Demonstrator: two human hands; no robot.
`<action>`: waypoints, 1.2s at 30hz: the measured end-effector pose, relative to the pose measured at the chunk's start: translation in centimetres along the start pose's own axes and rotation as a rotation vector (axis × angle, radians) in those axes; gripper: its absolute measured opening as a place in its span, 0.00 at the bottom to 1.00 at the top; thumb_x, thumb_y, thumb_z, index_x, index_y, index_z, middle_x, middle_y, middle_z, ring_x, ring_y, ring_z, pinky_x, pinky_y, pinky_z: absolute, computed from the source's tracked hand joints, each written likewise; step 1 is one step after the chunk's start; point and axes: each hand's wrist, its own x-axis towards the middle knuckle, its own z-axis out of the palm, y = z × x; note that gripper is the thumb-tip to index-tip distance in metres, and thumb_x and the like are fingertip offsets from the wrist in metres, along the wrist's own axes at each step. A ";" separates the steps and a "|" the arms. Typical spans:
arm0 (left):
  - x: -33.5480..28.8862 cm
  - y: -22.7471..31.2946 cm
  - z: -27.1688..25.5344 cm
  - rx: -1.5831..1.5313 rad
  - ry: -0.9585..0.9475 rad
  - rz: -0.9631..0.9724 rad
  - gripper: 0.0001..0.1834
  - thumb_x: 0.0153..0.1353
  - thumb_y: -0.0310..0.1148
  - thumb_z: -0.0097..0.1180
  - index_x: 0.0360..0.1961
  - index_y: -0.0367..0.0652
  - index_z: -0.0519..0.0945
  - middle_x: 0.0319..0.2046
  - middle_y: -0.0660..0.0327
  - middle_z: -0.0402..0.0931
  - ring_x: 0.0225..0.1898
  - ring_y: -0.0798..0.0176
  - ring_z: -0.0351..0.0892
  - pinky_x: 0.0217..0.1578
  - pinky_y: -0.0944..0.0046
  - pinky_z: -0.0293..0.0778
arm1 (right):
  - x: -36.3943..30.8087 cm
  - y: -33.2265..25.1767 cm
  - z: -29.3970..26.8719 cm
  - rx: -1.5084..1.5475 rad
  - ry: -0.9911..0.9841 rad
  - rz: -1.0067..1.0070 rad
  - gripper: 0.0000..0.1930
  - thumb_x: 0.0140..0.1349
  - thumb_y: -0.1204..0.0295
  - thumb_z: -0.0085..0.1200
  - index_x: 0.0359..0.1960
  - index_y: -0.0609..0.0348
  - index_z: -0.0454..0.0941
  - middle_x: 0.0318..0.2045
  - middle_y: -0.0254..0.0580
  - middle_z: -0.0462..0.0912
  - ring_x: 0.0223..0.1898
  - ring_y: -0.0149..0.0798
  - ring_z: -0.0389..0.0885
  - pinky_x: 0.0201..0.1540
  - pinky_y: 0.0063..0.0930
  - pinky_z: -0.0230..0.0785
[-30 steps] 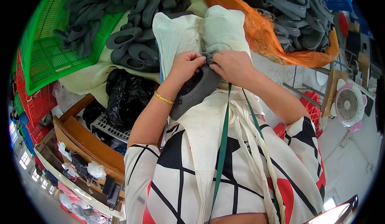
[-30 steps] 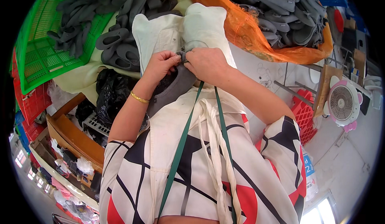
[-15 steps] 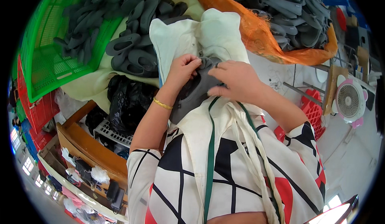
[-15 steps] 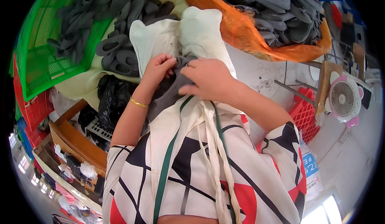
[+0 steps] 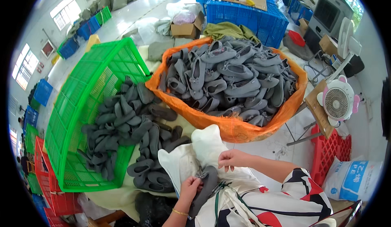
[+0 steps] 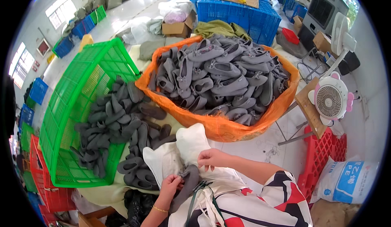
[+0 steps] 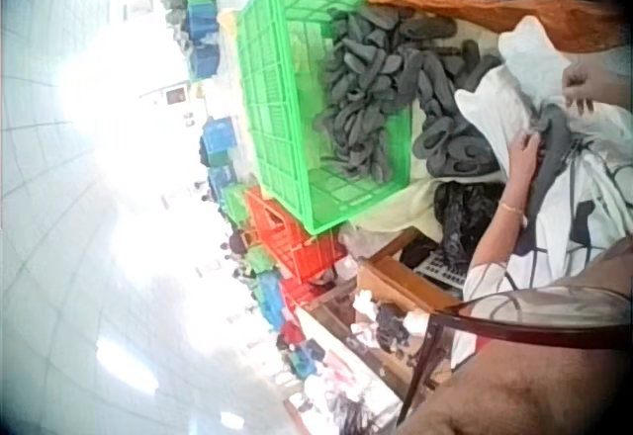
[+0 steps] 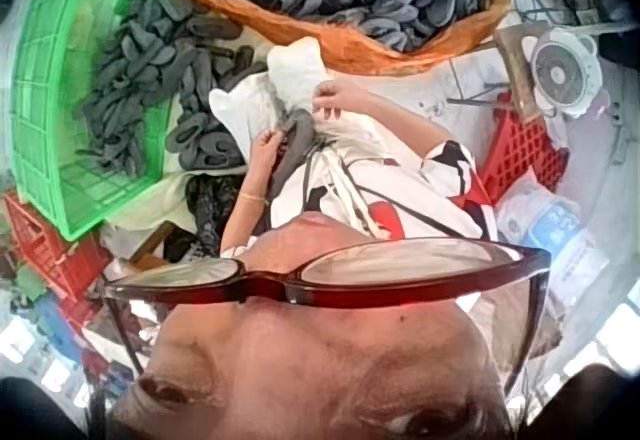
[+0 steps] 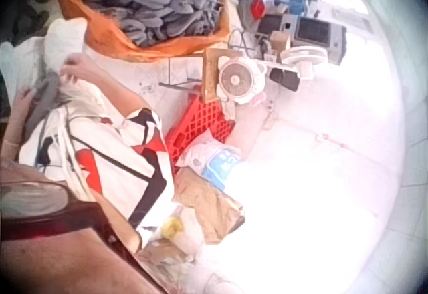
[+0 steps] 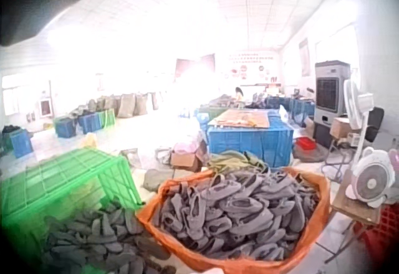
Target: The person is sewing a grey slipper using a needle and thread. They repeatedly insert the needle into the slipper's fabric and pull the thread through to stitch the material. The person handles the slipper with both hands, adjusting its position on a white cloth surface while working.
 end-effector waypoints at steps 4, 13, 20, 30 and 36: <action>-1.3 1.1 -0.1 -0.029 0.035 -0.183 0.15 0.67 0.42 0.58 0.32 0.41 0.80 0.23 0.68 0.74 0.22 0.74 0.68 0.24 0.73 0.64 | -0.5 -0.2 -3.5 0.732 0.135 -0.066 0.03 0.69 0.72 0.51 0.36 0.53 0.77 0.23 0.30 0.79 0.23 0.25 0.79 0.22 0.18 0.70; 0.9 -3.5 0.4 0.171 -0.039 0.114 0.06 0.55 0.27 0.62 0.29 0.42 0.76 0.24 0.68 0.71 0.26 0.74 0.66 0.29 0.69 0.67 | -1.4 2.5 -11.5 0.768 0.751 -0.531 0.08 0.67 0.74 0.49 0.27 0.52 0.69 0.15 0.29 0.69 0.15 0.27 0.66 0.17 0.22 0.57; -2.6 2.8 0.8 0.545 0.064 0.536 0.08 0.53 0.21 0.56 0.35 0.36 0.77 0.29 0.52 0.73 0.30 0.51 0.75 0.34 0.62 0.71 | 0.6 4.0 -3.2 0.214 0.493 -0.398 0.09 0.71 0.69 0.52 0.48 0.59 0.77 0.34 0.30 0.78 0.36 0.27 0.77 0.42 0.22 0.72; -3.1 1.6 0.8 0.164 0.065 0.178 0.16 0.59 0.38 0.67 0.26 0.39 0.75 0.22 0.71 0.71 0.26 0.77 0.64 0.26 0.71 0.64 | 2.5 1.8 7.1 -0.521 0.194 -0.363 0.15 0.64 0.62 0.58 0.40 0.63 0.79 0.34 0.51 0.80 0.38 0.49 0.79 0.43 0.37 0.71; -2.5 1.0 2.2 0.432 0.171 0.165 0.16 0.52 0.37 0.69 0.24 0.36 0.75 0.20 0.62 0.73 0.24 0.69 0.69 0.27 0.64 0.68 | 2.6 -0.3 7.3 -0.684 0.182 -0.650 0.13 0.61 0.64 0.62 0.41 0.60 0.79 0.35 0.46 0.79 0.39 0.49 0.77 0.41 0.36 0.70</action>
